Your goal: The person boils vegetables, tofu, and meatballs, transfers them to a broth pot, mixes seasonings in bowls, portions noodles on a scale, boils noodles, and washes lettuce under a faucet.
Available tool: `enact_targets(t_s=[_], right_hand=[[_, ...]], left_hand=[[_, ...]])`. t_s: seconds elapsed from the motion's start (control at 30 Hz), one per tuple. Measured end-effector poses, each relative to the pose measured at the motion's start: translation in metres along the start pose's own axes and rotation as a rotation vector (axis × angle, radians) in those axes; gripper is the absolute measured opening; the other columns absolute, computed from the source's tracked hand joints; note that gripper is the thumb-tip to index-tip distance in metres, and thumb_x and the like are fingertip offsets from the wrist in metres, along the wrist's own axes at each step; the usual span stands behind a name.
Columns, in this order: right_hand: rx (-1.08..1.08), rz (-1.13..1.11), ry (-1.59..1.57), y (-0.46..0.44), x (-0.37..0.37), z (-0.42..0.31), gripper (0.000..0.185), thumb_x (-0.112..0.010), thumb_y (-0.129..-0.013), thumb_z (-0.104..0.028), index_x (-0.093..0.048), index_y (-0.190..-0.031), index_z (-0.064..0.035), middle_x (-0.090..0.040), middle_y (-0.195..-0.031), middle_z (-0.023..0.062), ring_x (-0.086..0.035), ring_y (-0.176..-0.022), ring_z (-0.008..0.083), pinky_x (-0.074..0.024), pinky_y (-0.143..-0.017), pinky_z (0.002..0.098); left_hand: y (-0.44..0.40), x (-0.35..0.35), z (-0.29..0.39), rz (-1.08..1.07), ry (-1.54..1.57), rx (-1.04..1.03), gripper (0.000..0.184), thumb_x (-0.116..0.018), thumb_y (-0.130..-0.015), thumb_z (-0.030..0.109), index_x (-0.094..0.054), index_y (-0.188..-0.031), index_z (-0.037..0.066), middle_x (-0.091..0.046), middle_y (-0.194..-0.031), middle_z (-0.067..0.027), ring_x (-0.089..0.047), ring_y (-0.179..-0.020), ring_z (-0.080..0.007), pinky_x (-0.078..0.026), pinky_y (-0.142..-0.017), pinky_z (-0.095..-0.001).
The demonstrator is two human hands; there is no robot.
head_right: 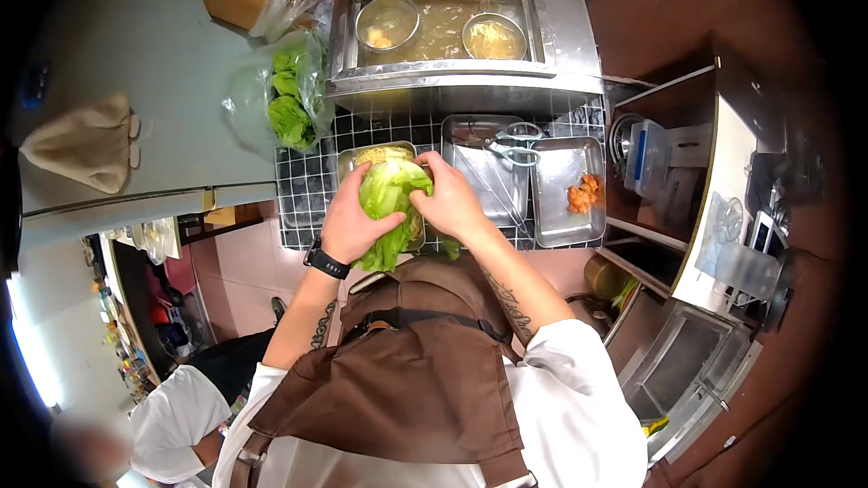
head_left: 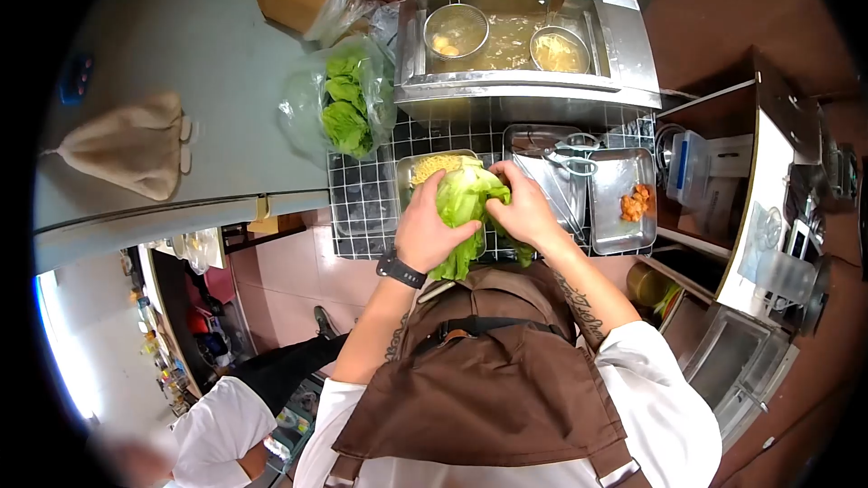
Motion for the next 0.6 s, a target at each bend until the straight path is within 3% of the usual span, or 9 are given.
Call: enact_targets(t_s=[0.1, 0.2, 0.37, 0.47, 0.5, 0.57, 0.6], right_hand=[[0.116, 0.13, 0.182, -0.001, -0.005, -0.009, 0.043, -0.065, -0.081, -0.013, -0.052, -0.121, -0.0077, -0.064, -0.109, 0.0181, -0.065, -0.095, 0.0421, -0.0539, -0.081, 0.05], [0.15, 0.079, 0.217, -0.009, -0.013, 0.003, 0.036, -0.067, -0.082, -0.01, -0.054, -0.115, -0.0046, -0.065, -0.107, 0.0187, -0.065, -0.095, 0.0415, -0.0529, -0.082, 0.049], [0.284, -0.026, 0.551, -0.019, 0.003, 0.013, 0.021, -0.054, -0.081, -0.001, -0.06, -0.101, -0.0033, -0.066, -0.096, 0.0152, -0.068, -0.085, 0.0343, -0.0556, -0.073, 0.0428], [0.167, 0.04, 0.357, -0.029, 0.036, 0.043, 0.021, -0.061, -0.085, -0.008, -0.06, -0.106, -0.005, -0.067, -0.095, 0.019, -0.067, -0.09, 0.0405, -0.0544, -0.078, 0.0469], [0.081, 0.028, 0.236, -0.029, 0.039, 0.047, 0.022, -0.062, -0.086, -0.009, -0.059, -0.108, -0.0054, -0.068, -0.098, 0.02, -0.067, -0.092, 0.0412, -0.0542, -0.08, 0.0467], [-0.093, 0.0, 0.0, -0.026, 0.039, 0.055, 0.023, -0.063, -0.088, -0.011, -0.059, -0.111, -0.0061, -0.068, -0.102, 0.022, -0.066, -0.096, 0.0427, -0.0539, -0.083, 0.0462], [-0.139, -0.032, -0.149, -0.024, 0.024, 0.055, 0.023, -0.059, -0.092, -0.011, -0.058, -0.115, -0.0061, -0.069, -0.109, 0.0209, -0.067, -0.101, 0.038, -0.0525, -0.087, 0.0414]], left_hand=[[-0.005, 0.001, 0.013, -0.059, -0.172, 0.064, 0.09, -0.082, -0.07, 0.037, -0.042, -0.142, 0.0, -0.056, -0.13, -0.0249, -0.059, -0.116, -0.0408, -0.05, -0.096, -0.0448], [-0.013, 0.0, 0.014, -0.149, -0.284, 0.142, 0.09, -0.081, -0.068, 0.037, -0.043, -0.141, 0.0, -0.056, -0.131, -0.025, -0.056, -0.119, -0.0413, -0.049, -0.099, -0.045], [-0.016, 0.012, 0.007, -0.32, -0.35, 0.048, 0.084, -0.08, -0.07, 0.034, -0.047, -0.139, 0.0, -0.058, -0.128, -0.0226, -0.059, -0.117, -0.0381, -0.049, -0.099, -0.0443], [-0.013, 0.034, -0.015, -0.386, -0.063, -0.021, 0.082, -0.078, -0.074, 0.037, -0.047, -0.14, -0.001, -0.06, -0.13, -0.0188, -0.062, -0.117, -0.0318, -0.05, -0.1, -0.041], [-0.006, 0.028, -0.034, -0.428, 0.412, 0.148, 0.077, -0.073, -0.081, 0.032, -0.044, -0.142, -0.003, -0.06, -0.132, -0.0159, -0.062, -0.118, -0.0272, -0.049, -0.103, -0.039], [0.005, 0.021, -0.05, -0.403, 0.961, 0.28, 0.073, -0.069, -0.082, 0.027, -0.044, -0.143, -0.004, -0.06, -0.132, -0.0154, -0.059, -0.121, -0.0275, -0.048, -0.104, -0.0389], [0.01, 0.017, -0.052, -0.384, 1.241, 0.341, 0.071, -0.067, -0.083, 0.025, -0.043, -0.143, -0.005, -0.06, -0.132, -0.0152, -0.058, -0.123, -0.0277, -0.047, -0.105, -0.0389]])
Point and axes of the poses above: each hand's wrist, its own y-axis away from the middle knuckle, its own x-axis out of the back of the hand, z = x × y, the point moved 7 cm from there along -y, towards the middle knuckle
